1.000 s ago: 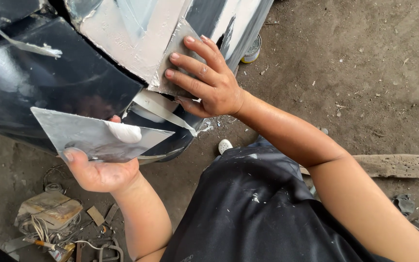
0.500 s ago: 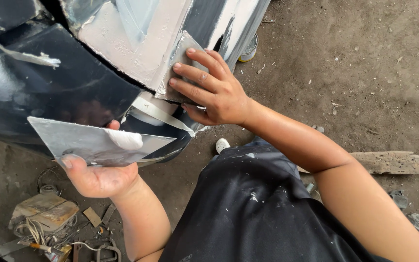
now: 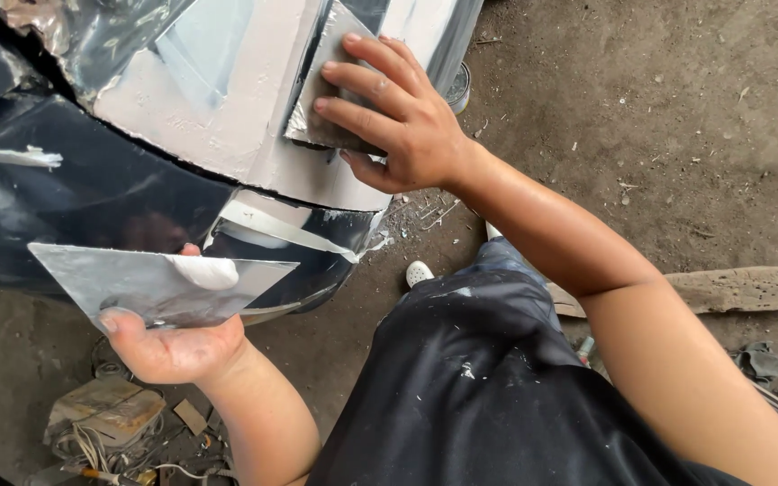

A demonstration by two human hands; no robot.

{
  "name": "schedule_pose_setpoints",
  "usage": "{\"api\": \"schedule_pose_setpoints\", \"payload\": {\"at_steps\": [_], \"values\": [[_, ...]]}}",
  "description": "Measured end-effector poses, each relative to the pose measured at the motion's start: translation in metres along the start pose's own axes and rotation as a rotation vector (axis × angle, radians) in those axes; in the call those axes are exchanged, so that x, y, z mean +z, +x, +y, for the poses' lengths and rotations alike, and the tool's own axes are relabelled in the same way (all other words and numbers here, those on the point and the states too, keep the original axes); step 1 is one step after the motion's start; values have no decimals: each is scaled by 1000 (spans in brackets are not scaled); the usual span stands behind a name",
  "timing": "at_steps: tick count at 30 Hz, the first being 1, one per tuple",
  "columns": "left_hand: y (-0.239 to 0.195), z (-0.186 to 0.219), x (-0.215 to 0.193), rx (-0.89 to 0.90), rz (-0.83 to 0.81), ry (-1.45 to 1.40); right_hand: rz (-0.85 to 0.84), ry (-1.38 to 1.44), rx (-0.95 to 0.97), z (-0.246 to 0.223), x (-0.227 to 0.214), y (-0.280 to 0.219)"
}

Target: The person applies a white body filler to a car's front bumper using a metal spreader. They repeatedly scoop the filler from a larger putty knife and smooth it onto the vehicle's surface, working on the area around the headlight and the lower bumper edge.

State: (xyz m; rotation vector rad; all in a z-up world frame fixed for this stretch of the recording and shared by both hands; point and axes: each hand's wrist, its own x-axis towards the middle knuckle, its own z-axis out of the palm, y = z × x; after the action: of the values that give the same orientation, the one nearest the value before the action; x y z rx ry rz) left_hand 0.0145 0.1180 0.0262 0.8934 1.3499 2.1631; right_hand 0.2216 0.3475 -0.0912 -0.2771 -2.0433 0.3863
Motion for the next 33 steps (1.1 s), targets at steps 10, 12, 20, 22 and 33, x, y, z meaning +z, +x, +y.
{"api": "schedule_pose_setpoints", "payload": {"at_steps": [10, 12, 20, 22, 33], "values": [[0, 1, 9, -9, 22, -5, -44, 1, -32, 13, 7, 5], [1, 0, 10, -8, 21, 0, -50, 4, -30, 13, 7, 6], [2, 4, 30, 29, 43, 73, -288, -67, 150, -9, -35, 8], [4, 3, 31, 37, 52, 85, -193, -57, 110, 10, -35, 2], [0, 0, 33, 80, 115, 162, -22, 3, 1, 71, -23, 11]]}}
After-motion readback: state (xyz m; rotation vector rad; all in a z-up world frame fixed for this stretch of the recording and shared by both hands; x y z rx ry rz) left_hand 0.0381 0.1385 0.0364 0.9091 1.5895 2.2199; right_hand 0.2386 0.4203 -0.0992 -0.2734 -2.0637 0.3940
